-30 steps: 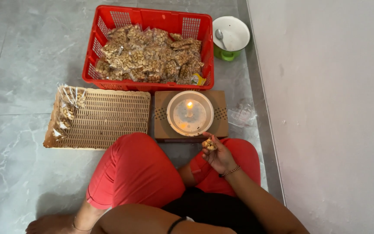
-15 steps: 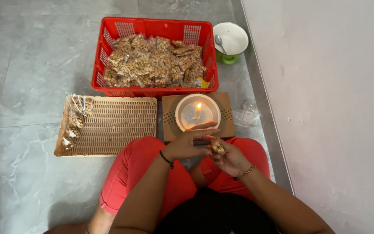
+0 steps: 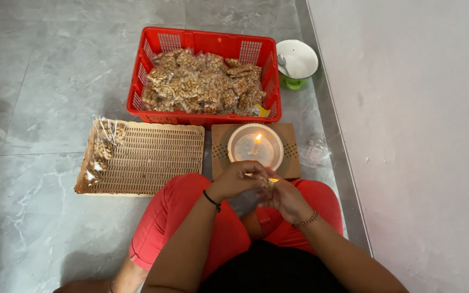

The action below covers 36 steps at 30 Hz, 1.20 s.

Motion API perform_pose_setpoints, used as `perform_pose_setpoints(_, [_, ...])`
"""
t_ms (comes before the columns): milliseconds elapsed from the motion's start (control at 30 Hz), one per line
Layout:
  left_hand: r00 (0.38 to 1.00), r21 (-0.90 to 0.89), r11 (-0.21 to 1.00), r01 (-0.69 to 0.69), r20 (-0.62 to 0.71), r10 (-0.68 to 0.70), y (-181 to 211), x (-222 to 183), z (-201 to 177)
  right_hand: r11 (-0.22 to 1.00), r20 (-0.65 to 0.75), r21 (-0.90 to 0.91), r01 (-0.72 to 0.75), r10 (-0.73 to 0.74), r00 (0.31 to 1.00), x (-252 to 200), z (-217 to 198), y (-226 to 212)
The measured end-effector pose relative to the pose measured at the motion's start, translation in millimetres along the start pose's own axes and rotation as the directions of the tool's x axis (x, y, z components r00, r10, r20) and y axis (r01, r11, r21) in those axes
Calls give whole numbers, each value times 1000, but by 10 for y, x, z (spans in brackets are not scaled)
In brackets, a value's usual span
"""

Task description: Manually sealing small plastic food packets by holding the edges over a candle flame to melt the plastic together.

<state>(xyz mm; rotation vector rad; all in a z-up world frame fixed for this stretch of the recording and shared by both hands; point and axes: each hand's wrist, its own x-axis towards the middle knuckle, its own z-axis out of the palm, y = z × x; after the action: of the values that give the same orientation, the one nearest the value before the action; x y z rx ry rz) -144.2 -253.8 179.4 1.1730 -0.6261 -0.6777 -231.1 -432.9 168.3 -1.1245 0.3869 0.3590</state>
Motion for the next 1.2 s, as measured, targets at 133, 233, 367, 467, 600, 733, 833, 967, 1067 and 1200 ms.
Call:
perform_pose_setpoints(133, [997, 54, 997, -46, -53, 49, -155, 42, -27, 960, -90, -69, 271, -277, 957, -14, -210, 49])
perform_pose_setpoints(233, [990, 146, 988, -40, -129, 59, -99, 42, 87, 801, -195, -244, 547, -593, 781, -84, -231, 40])
perform_pose_setpoints(367, [981, 52, 998, -40, -188, 49, -137, 74, 166, 692, -124, -479, 539, -662, 739, -146, -183, -3])
perform_pose_setpoints(467, [982, 33, 999, -31, -186, 37, -109, 69, 243, 662, -112, -517, 543, -681, 724, -155, -170, -26])
perform_pose_setpoints(600, [982, 109, 993, -50, -176, 69, -634, 161, 68, 622, -55, -507, 596, -714, 698, -171, -175, -28])
perform_pose_setpoints(733, [963, -61, 998, 21, -267, -36, -317, 182, 286, 615, -49, -488, 619, -727, 685, -143, -197, -2])
perform_pose_setpoints(833, [946, -143, 989, 47, -310, -90, -525, 214, 256, 621, -61, -455, 638, -737, 674, -146, -161, 17])
perform_pose_setpoints(967, [907, -289, 956, 60, -385, -173, -354, 215, 341, 608, -81, -485, 628, -747, 660, -117, -182, 23])
perform_pose_setpoints(1067, [890, -289, 955, 63, -417, -185, -522, 244, 310, 652, -115, -457, 605, -718, 687, -119, -188, 44])
perform_pose_setpoints(1200, [885, -210, 974, 85, -434, -170, -475, 248, 363, 729, -149, -404, 553, -649, 746, -121, -190, -25])
